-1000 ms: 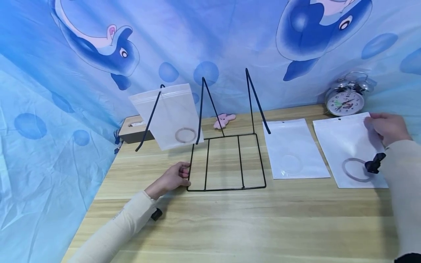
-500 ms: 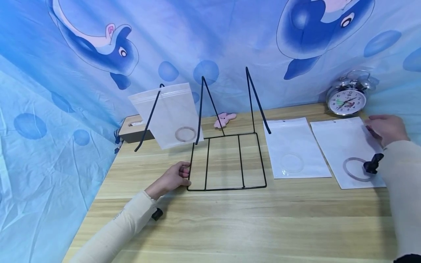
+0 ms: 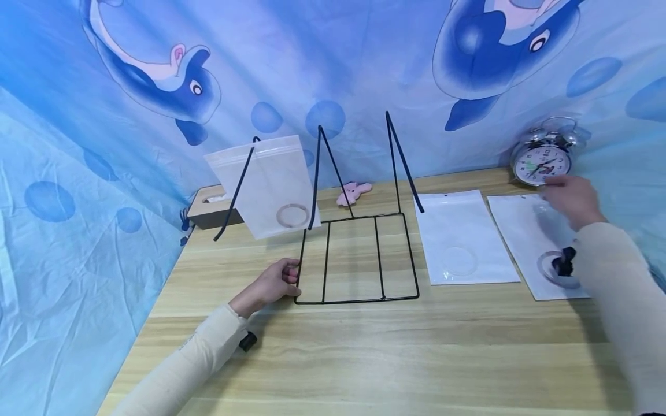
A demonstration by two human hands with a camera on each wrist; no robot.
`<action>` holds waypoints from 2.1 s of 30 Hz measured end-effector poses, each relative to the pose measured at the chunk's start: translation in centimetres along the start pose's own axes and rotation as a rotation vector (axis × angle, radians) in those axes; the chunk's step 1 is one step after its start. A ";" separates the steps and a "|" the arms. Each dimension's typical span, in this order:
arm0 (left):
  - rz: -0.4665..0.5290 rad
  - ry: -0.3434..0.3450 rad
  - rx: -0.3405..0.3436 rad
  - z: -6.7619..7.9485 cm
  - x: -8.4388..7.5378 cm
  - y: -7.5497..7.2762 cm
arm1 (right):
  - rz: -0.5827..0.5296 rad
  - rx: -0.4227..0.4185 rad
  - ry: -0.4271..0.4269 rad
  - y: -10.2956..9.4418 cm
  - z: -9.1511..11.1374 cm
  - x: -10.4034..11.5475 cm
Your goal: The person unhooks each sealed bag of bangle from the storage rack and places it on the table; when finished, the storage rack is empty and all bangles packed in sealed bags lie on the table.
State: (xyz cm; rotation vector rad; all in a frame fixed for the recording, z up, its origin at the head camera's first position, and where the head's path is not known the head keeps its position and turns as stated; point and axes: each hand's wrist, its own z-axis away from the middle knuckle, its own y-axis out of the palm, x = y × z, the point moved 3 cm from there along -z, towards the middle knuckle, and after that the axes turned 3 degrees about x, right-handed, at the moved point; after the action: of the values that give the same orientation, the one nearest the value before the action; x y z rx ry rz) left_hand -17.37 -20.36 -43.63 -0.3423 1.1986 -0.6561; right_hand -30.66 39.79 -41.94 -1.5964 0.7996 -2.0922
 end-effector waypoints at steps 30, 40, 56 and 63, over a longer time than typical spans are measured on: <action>-0.032 -0.001 -0.008 0.6 -0.7 0.2 | -0.580 0.385 -0.567 14.7 5.3 21.7; -0.047 -0.005 0.006 0.4 -1.1 0.2 | -0.524 0.419 -0.585 14.3 4.7 21.9; 0.016 0.021 0.035 0.5 -1.2 0.3 | -0.526 0.402 -0.644 14.2 3.9 20.9; 0.165 0.079 -0.086 1.3 -2.1 -4.3 | -0.521 0.406 -0.631 14.0 4.1 20.9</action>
State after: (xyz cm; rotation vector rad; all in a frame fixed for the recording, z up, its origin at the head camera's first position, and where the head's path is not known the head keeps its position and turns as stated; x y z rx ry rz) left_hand -17.80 -22.44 -39.19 -0.2885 1.3183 -0.4798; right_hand -32.98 15.47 -34.79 -2.1751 -0.2608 -1.6941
